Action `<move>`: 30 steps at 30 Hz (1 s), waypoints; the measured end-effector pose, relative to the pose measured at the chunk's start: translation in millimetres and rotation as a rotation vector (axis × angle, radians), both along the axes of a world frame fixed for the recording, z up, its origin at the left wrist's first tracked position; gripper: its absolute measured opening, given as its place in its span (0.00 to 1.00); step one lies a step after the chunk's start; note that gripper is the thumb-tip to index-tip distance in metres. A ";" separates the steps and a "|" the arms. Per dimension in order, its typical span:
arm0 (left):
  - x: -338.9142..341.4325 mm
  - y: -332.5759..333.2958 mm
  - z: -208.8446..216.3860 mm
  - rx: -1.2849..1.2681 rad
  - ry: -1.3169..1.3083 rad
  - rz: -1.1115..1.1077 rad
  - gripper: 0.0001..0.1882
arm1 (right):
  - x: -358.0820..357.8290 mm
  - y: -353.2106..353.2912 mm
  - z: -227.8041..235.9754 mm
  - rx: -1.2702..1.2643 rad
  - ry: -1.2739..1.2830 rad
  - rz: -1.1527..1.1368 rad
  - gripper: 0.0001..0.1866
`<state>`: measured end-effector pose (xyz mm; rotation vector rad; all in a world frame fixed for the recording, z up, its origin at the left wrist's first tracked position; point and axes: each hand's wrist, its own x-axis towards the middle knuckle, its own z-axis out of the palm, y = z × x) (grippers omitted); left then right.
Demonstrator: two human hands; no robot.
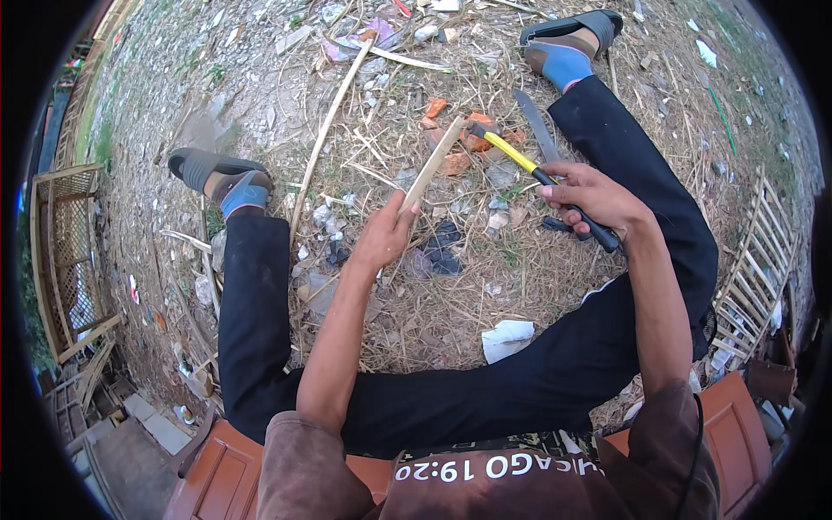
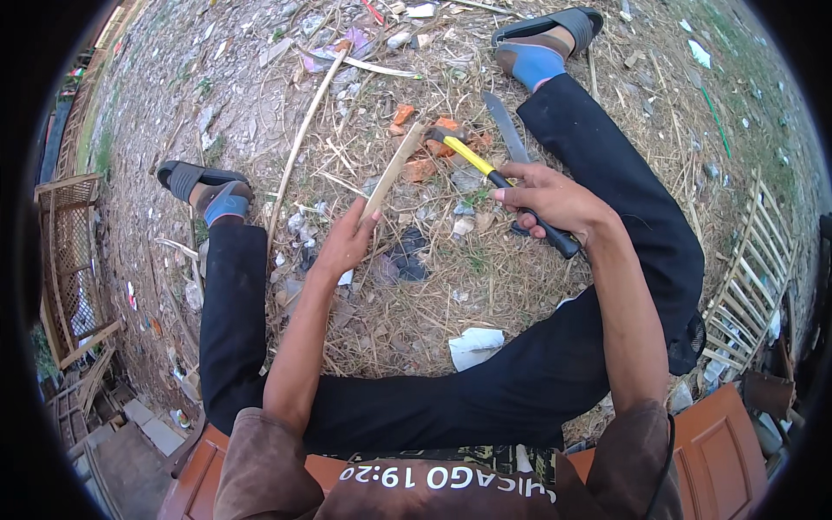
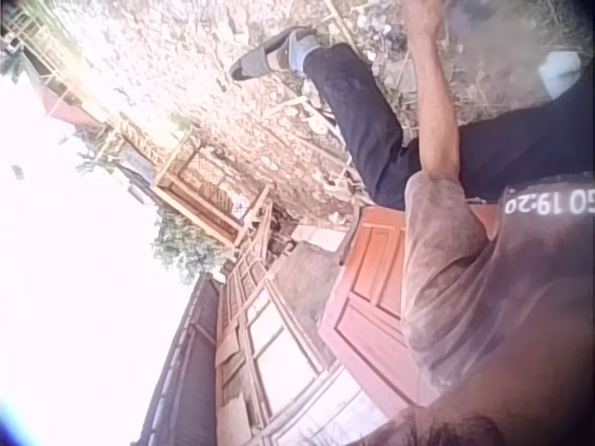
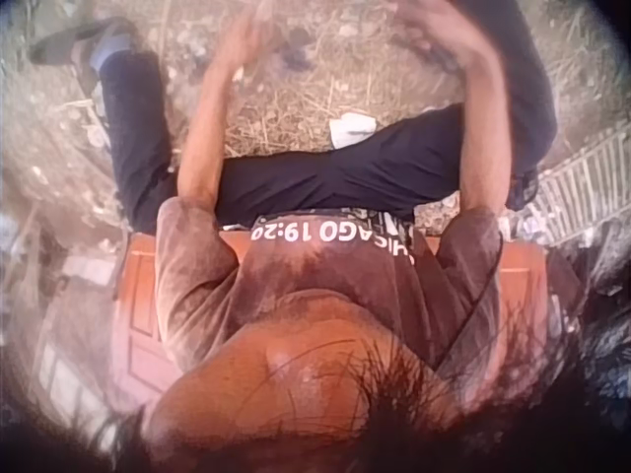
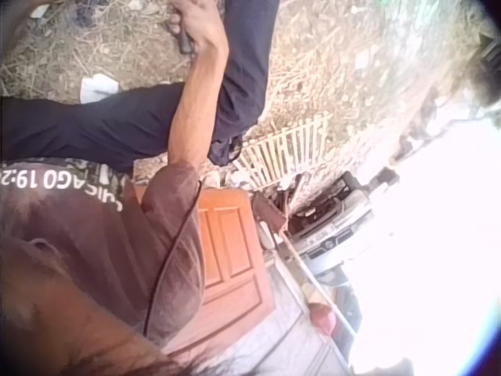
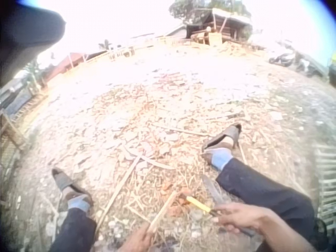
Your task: The person strips layers from bamboo strips using a knife and a hammer to split and thin the material while sitting on the ground.
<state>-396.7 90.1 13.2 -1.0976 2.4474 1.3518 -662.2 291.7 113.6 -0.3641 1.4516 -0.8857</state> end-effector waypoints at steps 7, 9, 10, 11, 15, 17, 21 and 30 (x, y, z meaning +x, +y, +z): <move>0.1 10.6 -6.5 -0.216 -0.028 -0.028 0.14 | 8.9 -5.4 -8.1 0.008 0.072 0.019 0.15; 1.1 17.7 -9.0 -0.269 -0.038 -0.025 0.13 | 17.0 -11.4 -7.0 0.011 0.197 0.081 0.15; -10.7 25.8 -12.3 -0.267 -0.013 -0.022 0.12 | 16.5 -6.5 -1.7 0.030 0.215 0.065 0.15; -20.8 32.2 -15.5 -0.263 0.012 -0.021 0.11 | 16.3 -1.0 2.4 0.071 0.280 0.051 0.15; -7.2 27.6 -24.1 -0.363 -0.020 -0.017 0.10 | 39.4 -14.3 -14.2 0.078 0.385 0.059 0.13; -9.0 28.1 -25.1 -0.391 -0.040 -0.014 0.10 | 47.9 -20.1 -11.4 0.136 0.517 0.073 0.13; -12.8 33.9 -28.5 -0.380 -0.085 -0.012 0.10 | 59.5 -20.8 -27.5 0.100 0.864 0.210 0.15; -14.3 36.5 -38.1 -0.334 -0.090 0.009 0.12 | 101.8 -40.1 -34.1 0.112 1.141 0.188 0.18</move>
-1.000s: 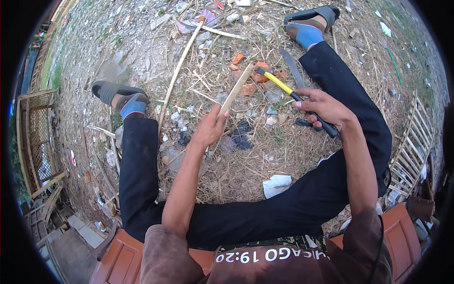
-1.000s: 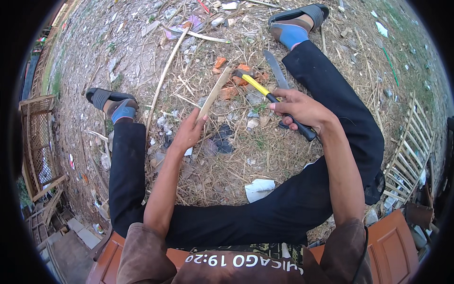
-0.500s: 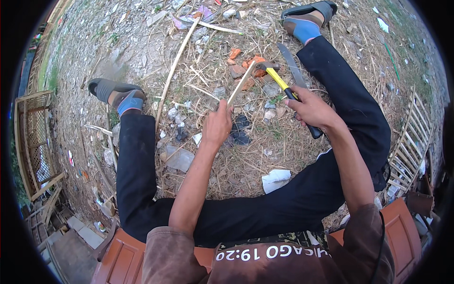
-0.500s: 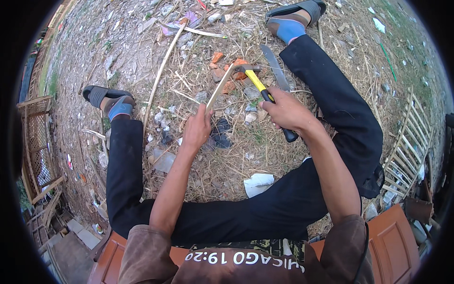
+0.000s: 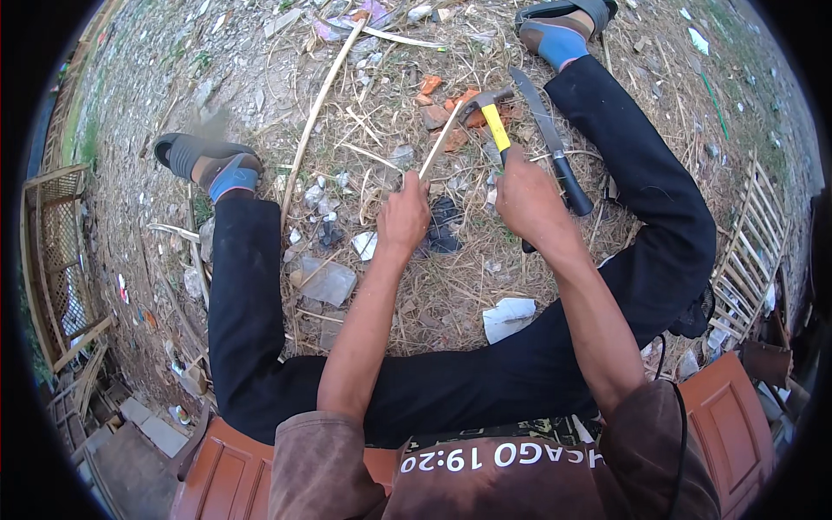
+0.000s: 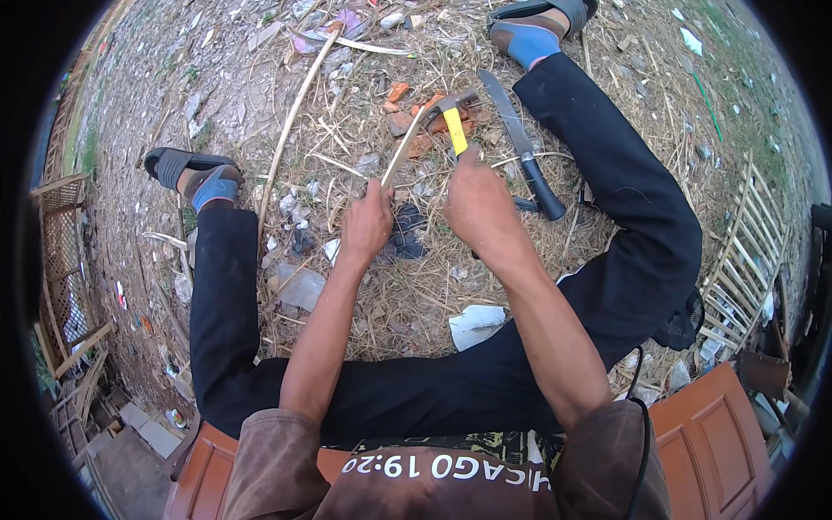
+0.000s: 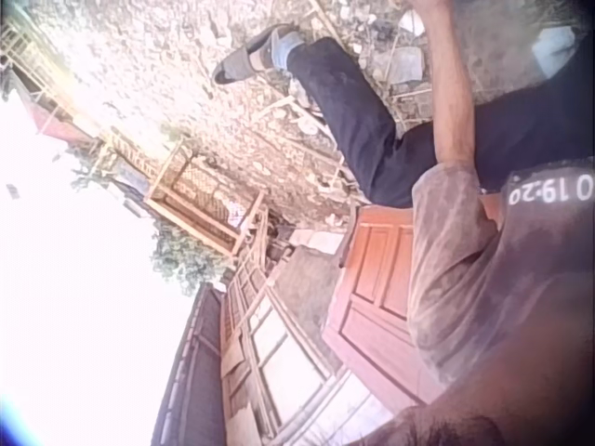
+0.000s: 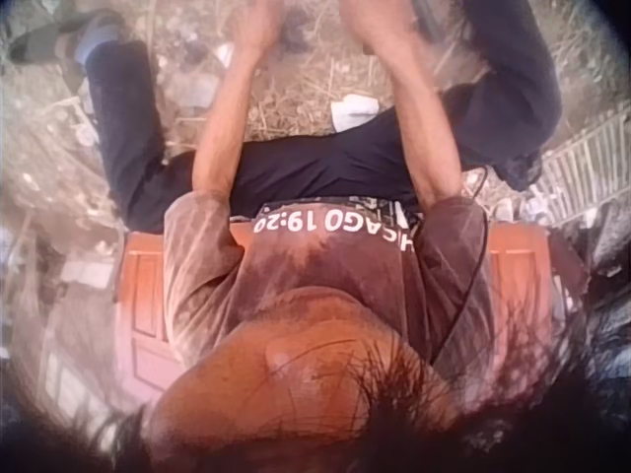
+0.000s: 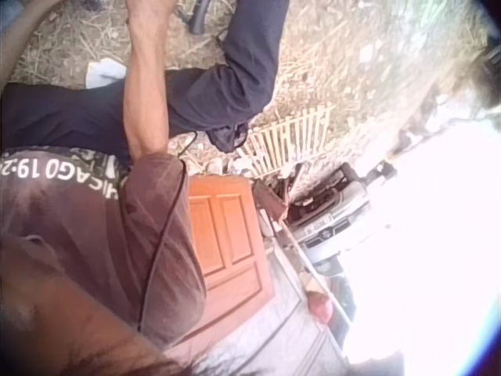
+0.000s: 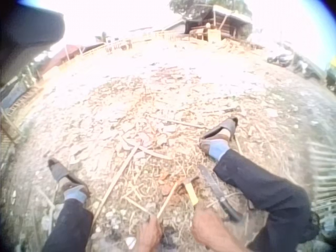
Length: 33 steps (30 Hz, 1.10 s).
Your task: The person strips layers from bamboo strips using a knife and a hammer to split and thin the material while sitting on the ground.
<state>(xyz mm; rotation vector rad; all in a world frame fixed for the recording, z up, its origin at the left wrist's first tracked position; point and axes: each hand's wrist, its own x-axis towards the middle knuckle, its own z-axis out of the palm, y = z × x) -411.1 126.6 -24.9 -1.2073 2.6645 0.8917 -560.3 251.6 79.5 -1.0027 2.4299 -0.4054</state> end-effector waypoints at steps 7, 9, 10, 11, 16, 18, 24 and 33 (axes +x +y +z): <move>5.2 -9.5 5.1 0.194 0.080 0.072 0.16 | -28.6 14.7 11.4 -0.091 -0.149 0.006 0.23; 11.5 -14.3 5.8 0.248 0.108 0.079 0.18 | -31.5 18.4 11.8 -0.095 -0.171 0.030 0.24; 17.5 -18.0 5.3 0.324 0.131 0.091 0.20 | -32.3 19.7 11.2 -0.102 -0.195 0.050 0.25; 22.9 -21.2 4.6 0.398 0.153 0.104 0.21 | -35.9 21.4 10.6 -0.108 -0.201 0.055 0.25; 13.6 -16.8 -9.2 0.427 0.143 -0.003 0.22 | -79.0 39.5 21.6 -0.018 -0.165 0.213 0.23; 3.0 -10.2 -12.8 0.444 0.139 -0.034 0.22 | -89.1 50.7 13.5 -0.018 -0.097 0.265 0.27; 2.2 6.2 5.5 0.382 0.079 0.166 0.23 | -41.4 15.3 8.6 -0.009 -0.046 0.201 0.25; -13.3 27.9 -3.8 0.333 0.062 0.249 0.24 | 15.2 3.5 -7.1 -0.024 0.143 0.093 0.30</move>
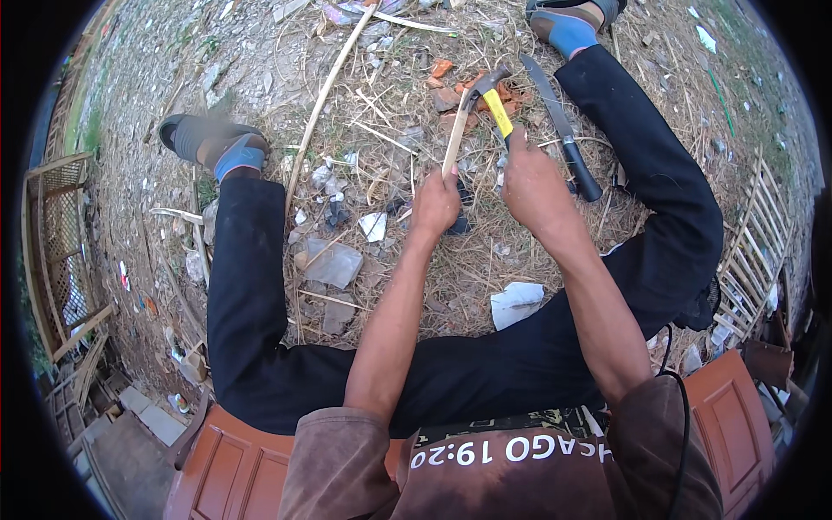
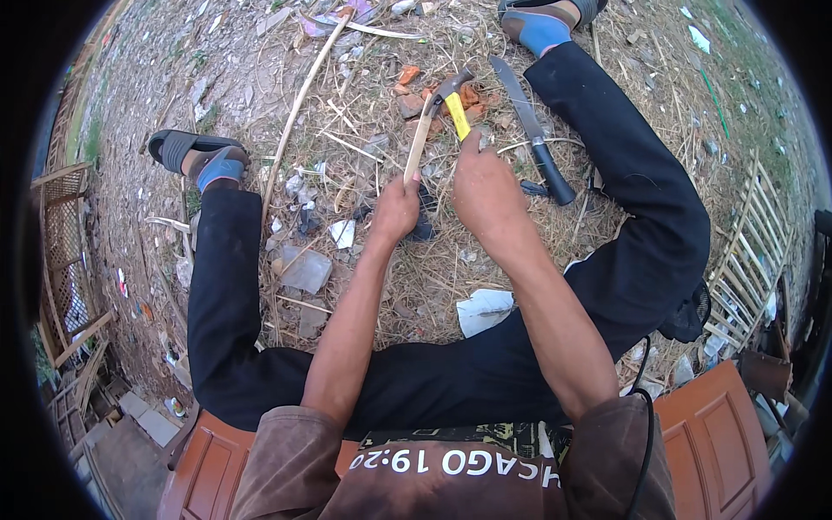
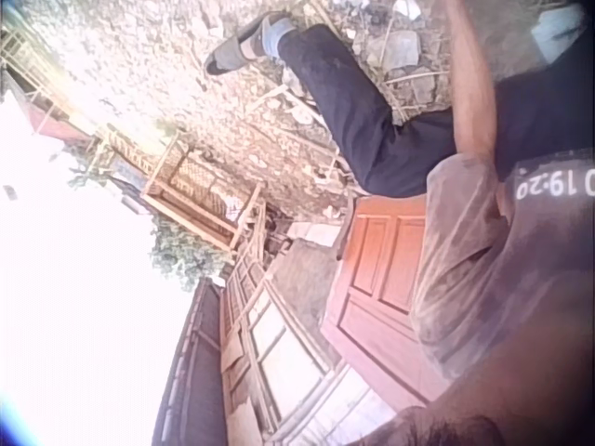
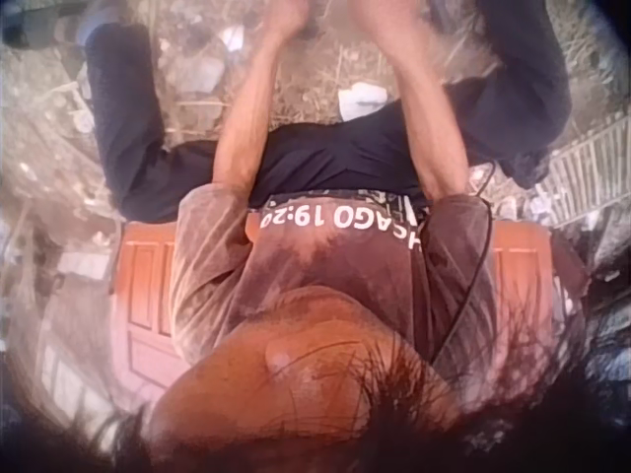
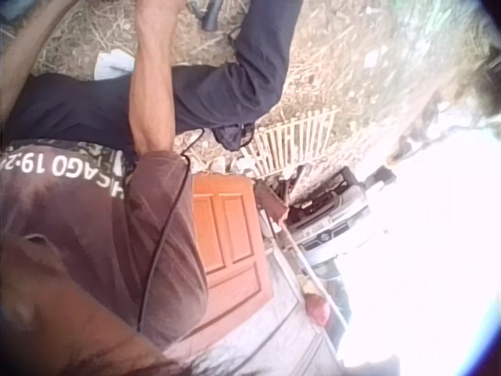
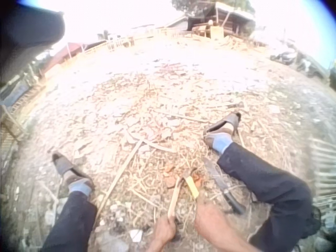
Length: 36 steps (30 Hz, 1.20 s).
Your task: The person strips layers from bamboo strips using a knife and a hammer to split and thin the material while sitting on the ground.
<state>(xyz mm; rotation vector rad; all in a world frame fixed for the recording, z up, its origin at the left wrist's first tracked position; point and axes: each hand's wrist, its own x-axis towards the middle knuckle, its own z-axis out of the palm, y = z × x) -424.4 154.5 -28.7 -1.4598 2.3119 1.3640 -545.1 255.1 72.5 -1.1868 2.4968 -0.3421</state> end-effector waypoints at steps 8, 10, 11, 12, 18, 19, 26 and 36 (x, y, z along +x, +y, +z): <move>-3.2 -1.8 0.0 0.080 -0.008 0.030 0.25 | 23.6 -4.0 -8.6 -0.061 0.011 -0.149 0.31; -2.1 -4.7 -5.4 0.137 -0.002 0.041 0.26 | 26.7 -5.2 -12.0 -0.084 0.064 -0.142 0.32; -0.7 -4.7 -8.0 0.139 -0.004 0.046 0.26 | 29.2 -6.1 -11.8 -0.082 0.063 -0.137 0.32; 0.9 -3.9 -10.7 0.108 0.028 0.060 0.27 | 32.4 -7.8 -10.5 -0.053 0.025 -0.146 0.32; 0.7 0.0 -9.7 0.053 0.047 0.073 0.29 | 44.0 -12.6 -6.9 -0.010 -0.050 -0.186 0.33; -0.1 -1.1 -7.9 0.054 0.054 0.070 0.29 | 45.4 -13.4 -8.1 -0.024 -0.047 -0.197 0.34; 2.9 -7.6 -7.1 0.230 0.094 0.131 0.27 | 70.9 -22.1 -25.5 -0.167 -0.091 -0.266 0.36; 10.1 -13.7 -11.7 0.322 0.161 0.138 0.27 | -49.5 3.9 -8.4 -0.094 -0.487 -0.104 0.32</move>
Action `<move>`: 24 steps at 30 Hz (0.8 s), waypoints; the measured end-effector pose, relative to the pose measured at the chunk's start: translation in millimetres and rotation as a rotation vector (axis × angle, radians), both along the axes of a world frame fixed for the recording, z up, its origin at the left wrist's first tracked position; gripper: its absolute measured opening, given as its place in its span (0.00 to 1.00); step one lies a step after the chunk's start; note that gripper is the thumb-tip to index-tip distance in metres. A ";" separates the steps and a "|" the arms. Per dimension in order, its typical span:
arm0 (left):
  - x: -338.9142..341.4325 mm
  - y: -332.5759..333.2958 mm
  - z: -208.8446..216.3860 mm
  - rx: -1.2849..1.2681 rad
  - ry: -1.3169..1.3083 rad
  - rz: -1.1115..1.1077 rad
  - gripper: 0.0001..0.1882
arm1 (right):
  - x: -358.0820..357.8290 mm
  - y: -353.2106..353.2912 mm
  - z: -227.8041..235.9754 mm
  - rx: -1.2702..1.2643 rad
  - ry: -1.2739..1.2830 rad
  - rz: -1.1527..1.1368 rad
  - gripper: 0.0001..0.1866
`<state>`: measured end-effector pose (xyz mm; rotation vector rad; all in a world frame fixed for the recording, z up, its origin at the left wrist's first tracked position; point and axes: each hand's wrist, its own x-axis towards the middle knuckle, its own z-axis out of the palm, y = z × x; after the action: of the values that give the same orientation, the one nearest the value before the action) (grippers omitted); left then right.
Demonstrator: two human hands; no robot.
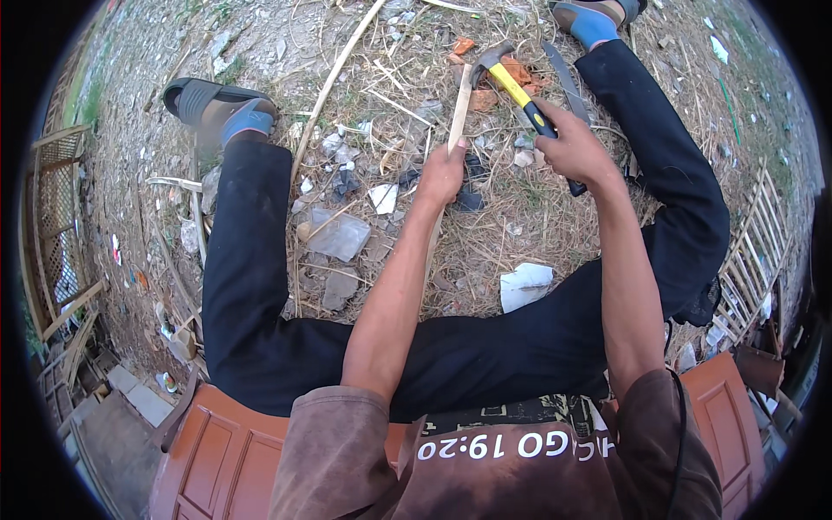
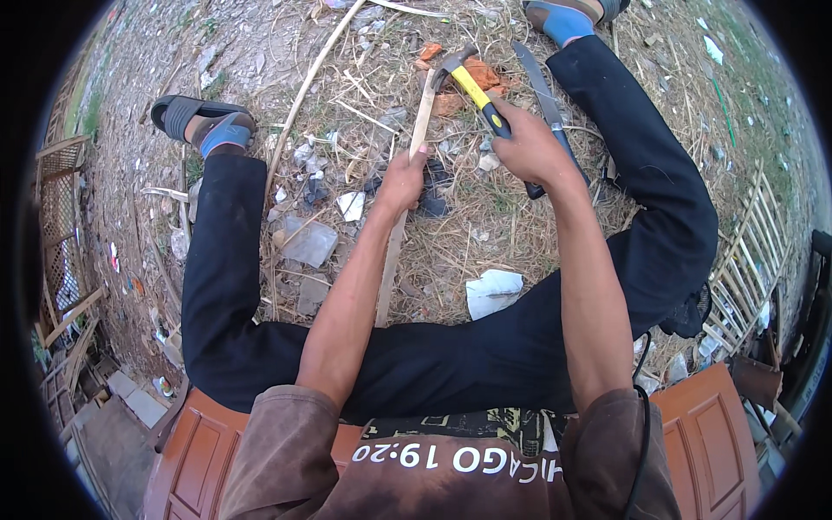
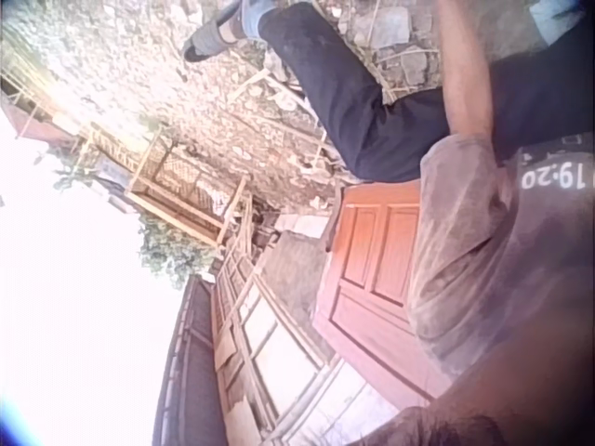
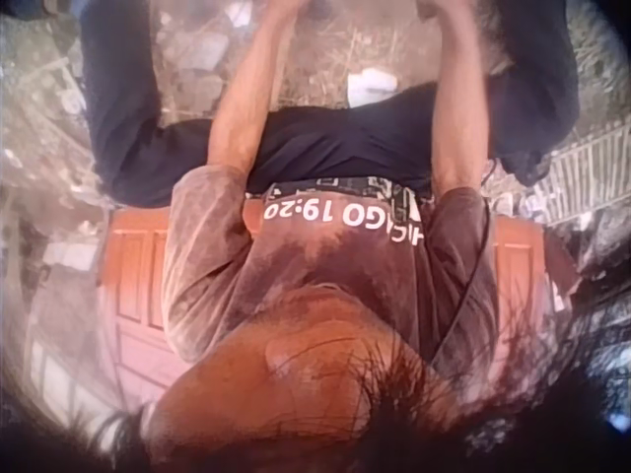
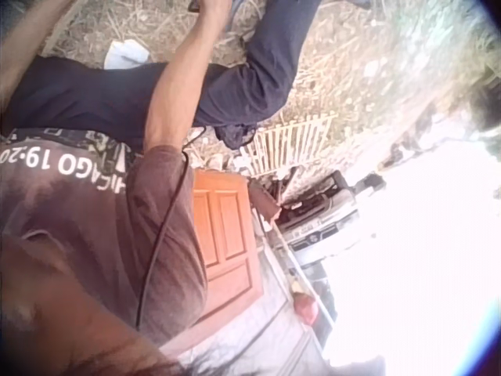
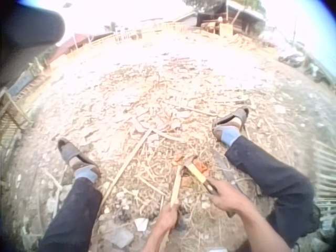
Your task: The person strips layers from bamboo strips using a knife and a hammer to split and thin the material while sitting on the ground.
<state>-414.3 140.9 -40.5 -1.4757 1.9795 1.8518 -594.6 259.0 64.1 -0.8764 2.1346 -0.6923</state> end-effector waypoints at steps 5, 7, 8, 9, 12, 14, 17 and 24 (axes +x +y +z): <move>1.2 -0.1 7.8 0.056 0.007 -0.003 0.26 | -34.6 -15.5 28.5 0.216 -0.120 0.129 0.29; -1.7 1.9 9.8 0.030 -0.027 -0.026 0.27 | -41.4 -15.9 29.9 0.180 -0.075 0.142 0.34; 0.9 1.7 0.3 0.027 -0.033 -0.022 0.27 | -42.9 -19.9 28.0 0.177 0.004 0.220 0.33; 2.7 1.3 -15.1 -0.112 -0.027 -0.047 0.27 | -43.0 -21.9 26.1 0.174 0.084 0.296 0.33; 0.1 -1.9 -28.4 -0.228 -0.040 -0.042 0.28 | -7.8 -24.0 17.1 0.148 0.267 0.310 0.34; -4.9 0.7 -20.9 -0.202 -0.049 -0.022 0.28 | 24.4 -17.1 1.8 0.052 0.360 0.219 0.34; -7.4 1.1 -3.8 0.023 -0.069 0.059 0.28 | 70.6 -13.8 -21.9 -0.009 0.440 0.042 0.40; -4.0 -0.5 -17.7 -0.082 -0.028 0.025 0.28 | 97.2 -17.2 -31.9 -0.054 0.429 -0.066 0.42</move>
<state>-418.3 140.4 -58.2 -1.5452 2.0575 1.7689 -497.4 241.8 32.3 -1.0629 2.5428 -0.6396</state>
